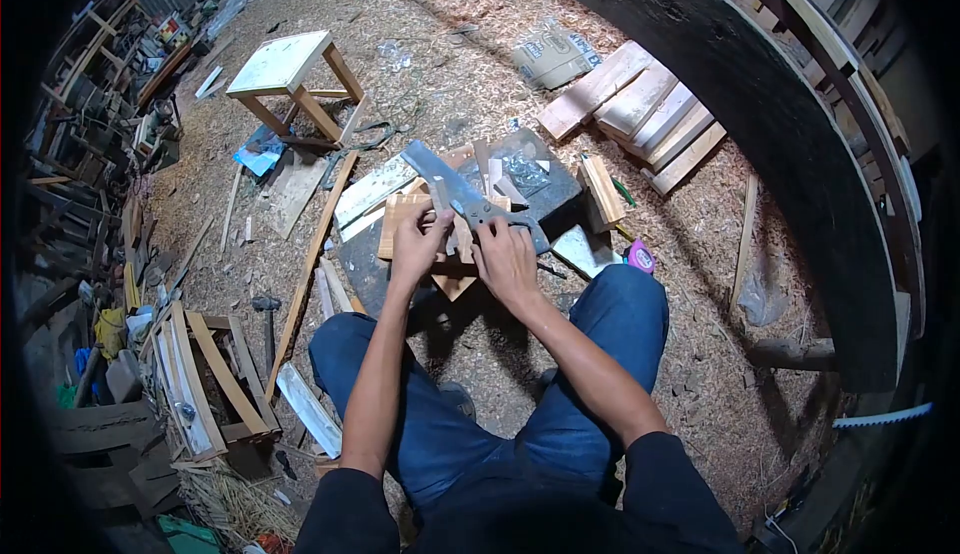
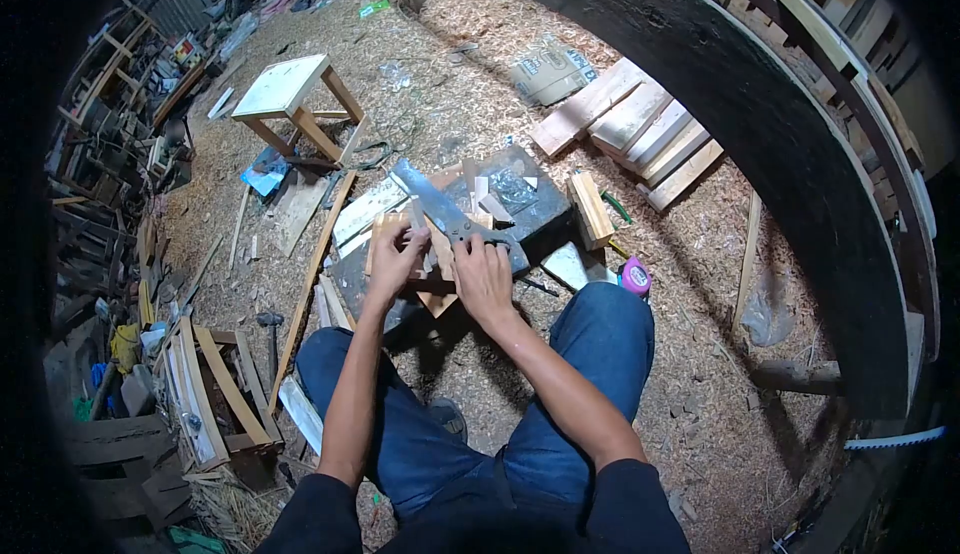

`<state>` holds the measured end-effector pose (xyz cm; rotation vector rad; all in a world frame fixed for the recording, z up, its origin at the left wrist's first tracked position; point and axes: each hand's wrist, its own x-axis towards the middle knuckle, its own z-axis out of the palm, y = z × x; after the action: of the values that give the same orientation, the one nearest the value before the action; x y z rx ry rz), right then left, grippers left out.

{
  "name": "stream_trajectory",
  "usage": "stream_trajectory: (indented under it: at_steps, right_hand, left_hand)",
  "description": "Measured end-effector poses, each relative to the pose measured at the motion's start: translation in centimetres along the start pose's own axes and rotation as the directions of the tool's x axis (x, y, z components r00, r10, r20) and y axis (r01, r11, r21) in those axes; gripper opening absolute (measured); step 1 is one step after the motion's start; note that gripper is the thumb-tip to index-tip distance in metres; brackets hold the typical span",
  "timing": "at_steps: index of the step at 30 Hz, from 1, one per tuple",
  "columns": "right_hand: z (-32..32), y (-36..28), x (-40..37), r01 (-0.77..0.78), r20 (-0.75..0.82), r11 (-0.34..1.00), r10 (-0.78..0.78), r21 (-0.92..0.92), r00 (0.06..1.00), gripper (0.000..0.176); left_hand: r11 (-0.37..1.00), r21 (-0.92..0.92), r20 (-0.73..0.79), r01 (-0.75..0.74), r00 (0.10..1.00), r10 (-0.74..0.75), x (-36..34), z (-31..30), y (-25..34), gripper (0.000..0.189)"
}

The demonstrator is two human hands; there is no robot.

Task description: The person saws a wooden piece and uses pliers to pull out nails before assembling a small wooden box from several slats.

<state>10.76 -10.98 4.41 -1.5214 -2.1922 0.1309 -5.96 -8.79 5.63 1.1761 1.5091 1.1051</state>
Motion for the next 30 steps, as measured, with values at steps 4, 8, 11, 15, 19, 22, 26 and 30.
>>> stream_trajectory:
  at_steps: [4, 8, 11, 15, 19, 22, 26, 30]
  right_hand:
    - [0.4, 0.1, -0.2, -0.001, -0.086, 1.000, -0.001, -0.028, 0.996, 0.024]
    - [0.8, 1.3, 0.1, 0.064, -0.167, 0.995, -0.051, 0.072, 0.985, 0.022]
    - [0.1, 3.0, 1.1, 0.008, -0.237, 0.998, 0.008, 0.067, 0.971, 0.018]
    - [0.4, 7.3, 3.1, -0.129, -0.254, 0.984, 0.158, 0.127, 0.954, 0.020]
    - [2.5, 9.8, 2.5, -0.177, -0.200, 0.980, 0.193, 0.096, 0.961, 0.024]
    - [3.1, 10.7, 2.0, -0.185, -0.149, 0.980, 0.194, 0.074, 0.970, 0.026]
    - [3.5, 10.9, 2.4, -0.279, -0.015, 0.946, 0.285, 0.165, 0.958, 0.020]
    - [3.7, 9.8, 4.3, -0.360, -0.009, 0.923, 0.365, 0.137, 0.931, 0.016]
  left_hand:
    - [0.998, 0.040, 0.019, -0.045, 0.999, 0.045, 0.2, 0.8, 0.7, 0.045]
    - [0.980, 0.195, -0.038, -0.047, 0.998, 0.056, 0.6, 1.2, 0.8, 0.044]
    - [0.947, 0.308, -0.056, -0.094, 0.992, 0.116, 1.5, 1.7, -0.3, 0.045]
    - [0.907, 0.418, -0.068, -0.054, 0.994, 0.090, 1.7, 2.1, 0.4, 0.046]
    - [0.861, 0.506, -0.078, -0.046, 0.992, 0.098, 2.1, 3.0, 0.7, 0.045]
    - [0.780, 0.625, -0.079, -0.033, 0.991, 0.106, 2.5, 3.7, 1.0, 0.043]
    - [0.689, 0.724, -0.113, 0.005, 0.987, 0.111, 2.7, 4.1, 1.1, 0.041]
    - [0.640, 0.768, -0.119, 0.024, 0.987, 0.105, 2.5, 4.2, 1.8, 0.038]
